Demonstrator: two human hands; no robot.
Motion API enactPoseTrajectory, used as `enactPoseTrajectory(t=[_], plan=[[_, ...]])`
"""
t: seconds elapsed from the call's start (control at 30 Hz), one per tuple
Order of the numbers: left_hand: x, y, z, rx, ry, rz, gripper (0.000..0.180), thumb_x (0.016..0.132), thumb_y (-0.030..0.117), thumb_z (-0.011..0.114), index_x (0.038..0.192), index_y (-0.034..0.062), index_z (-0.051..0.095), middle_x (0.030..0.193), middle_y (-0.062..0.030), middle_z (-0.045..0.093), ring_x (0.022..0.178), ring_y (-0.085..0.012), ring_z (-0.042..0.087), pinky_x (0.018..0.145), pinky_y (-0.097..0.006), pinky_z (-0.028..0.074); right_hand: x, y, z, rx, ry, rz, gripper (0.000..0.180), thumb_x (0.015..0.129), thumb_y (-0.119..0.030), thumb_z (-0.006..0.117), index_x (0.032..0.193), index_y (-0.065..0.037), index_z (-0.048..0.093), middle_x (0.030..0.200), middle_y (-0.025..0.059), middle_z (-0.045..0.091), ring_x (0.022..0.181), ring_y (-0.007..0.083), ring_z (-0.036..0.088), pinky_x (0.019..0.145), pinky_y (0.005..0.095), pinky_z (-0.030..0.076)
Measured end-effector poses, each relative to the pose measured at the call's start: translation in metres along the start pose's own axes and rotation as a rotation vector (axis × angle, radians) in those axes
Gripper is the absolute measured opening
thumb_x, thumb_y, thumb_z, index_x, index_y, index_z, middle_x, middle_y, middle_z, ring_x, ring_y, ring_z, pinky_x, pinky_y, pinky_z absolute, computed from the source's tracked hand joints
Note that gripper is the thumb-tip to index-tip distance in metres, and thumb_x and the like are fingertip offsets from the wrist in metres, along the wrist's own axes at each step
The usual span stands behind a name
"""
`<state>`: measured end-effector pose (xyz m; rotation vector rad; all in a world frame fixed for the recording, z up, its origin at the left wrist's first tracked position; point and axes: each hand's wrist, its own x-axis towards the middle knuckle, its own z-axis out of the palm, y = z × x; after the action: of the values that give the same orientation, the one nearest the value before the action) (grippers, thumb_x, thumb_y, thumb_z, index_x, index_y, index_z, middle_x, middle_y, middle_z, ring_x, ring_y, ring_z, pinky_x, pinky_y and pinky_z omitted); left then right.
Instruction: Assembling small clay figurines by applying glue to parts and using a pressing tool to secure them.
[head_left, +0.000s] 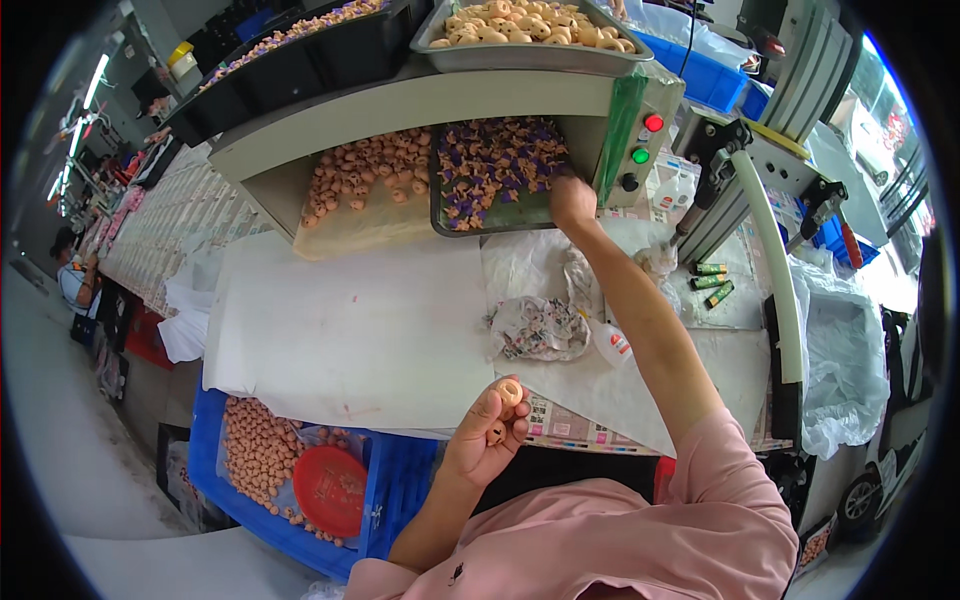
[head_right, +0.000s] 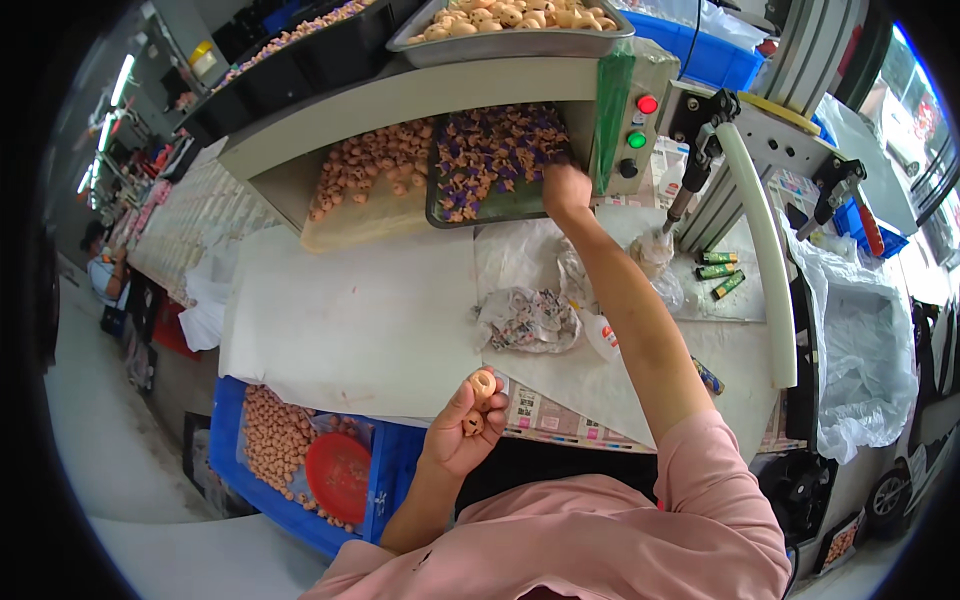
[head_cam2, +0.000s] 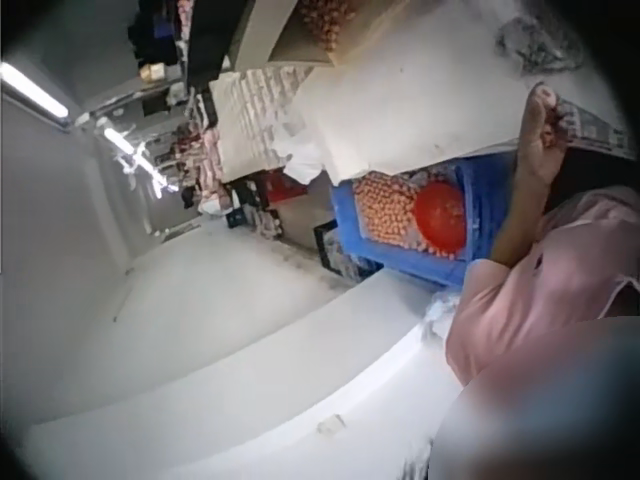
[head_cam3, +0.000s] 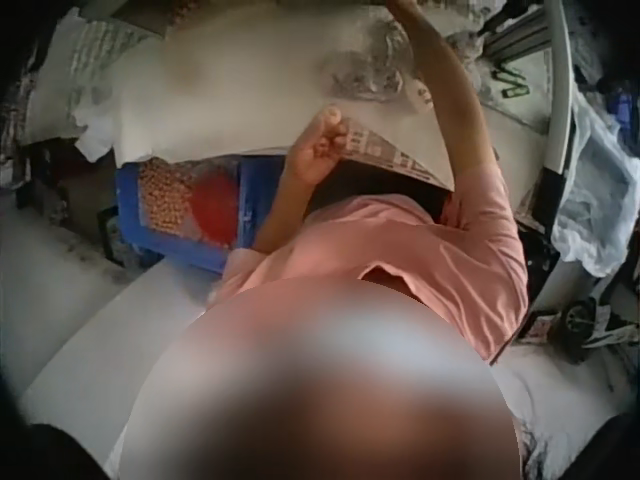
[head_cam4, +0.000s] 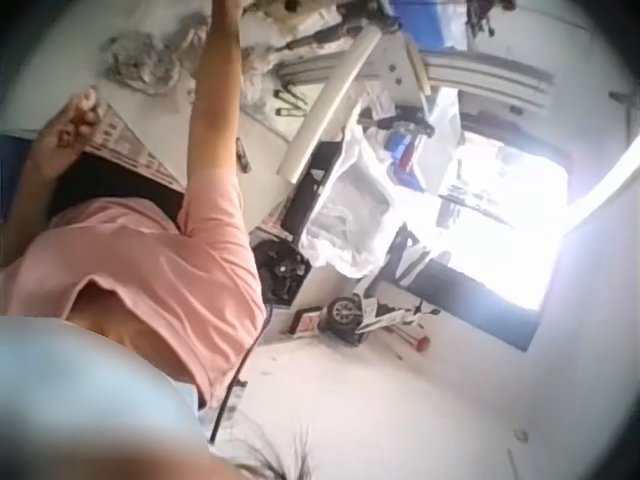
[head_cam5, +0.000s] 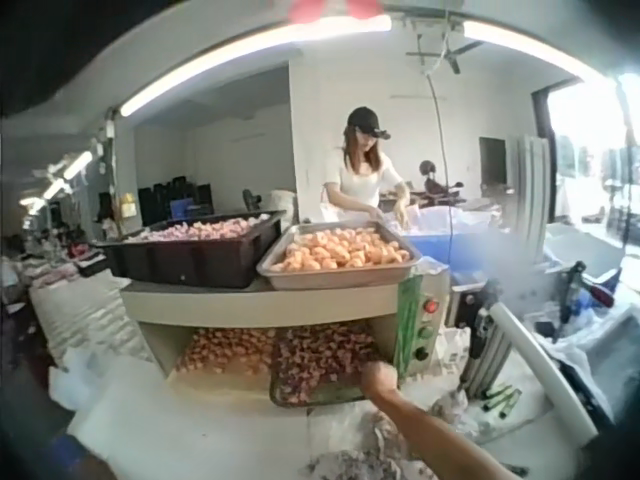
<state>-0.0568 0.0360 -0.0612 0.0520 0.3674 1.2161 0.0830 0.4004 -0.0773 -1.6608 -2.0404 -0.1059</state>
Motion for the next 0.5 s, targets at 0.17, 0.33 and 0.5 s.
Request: enactPoseTrajectory(t=[0.17,0.33,0.5], plan=[[0.017,0.012,-0.012,0.007,-0.005,0.006,0.037,0.09,0.024,0.064,0.122,0.0073,0.054,0.107,-0.006,0.061,0.092,-0.0162,0.059,0.077,-0.026,0.053,-0.028,-0.009,-0.038,0.294,0.097,-0.174,0.011,0.079,-0.004,0.061,0.09,-0.004,0.064,0.092,0.0157,0.064,0.08,0.0308,0.066,0.068,0.0385,0.054],[0.062,0.008,-0.011,0.165,-0.01,0.047,0.037,0.092,0.019,0.062,0.125,0.0074,0.053,0.11,-0.0059,0.062,0.093,-0.0131,0.062,0.078,-0.024,0.055,-0.119,-0.009,-0.119,0.855,-0.276,-0.109,0.02,0.08,-0.002,0.069,0.1,-0.001,0.066,0.102,0.0078,0.064,0.081,0.0104,0.063,0.071,0.0256,0.051],[0.094,-0.019,0.0,0.285,0.014,0.004,0.034,0.092,0.015,0.06,0.125,0.0072,0.055,0.105,-0.0033,0.064,0.092,-0.0119,0.064,0.077,-0.024,0.055,-0.193,0.024,-0.163,1.047,-0.371,-0.111,0.025,0.079,-0.002,0.072,0.104,-0.004,0.067,0.104,0.0055,0.065,0.095,0.0121,0.061,0.075,0.0255,0.051]])
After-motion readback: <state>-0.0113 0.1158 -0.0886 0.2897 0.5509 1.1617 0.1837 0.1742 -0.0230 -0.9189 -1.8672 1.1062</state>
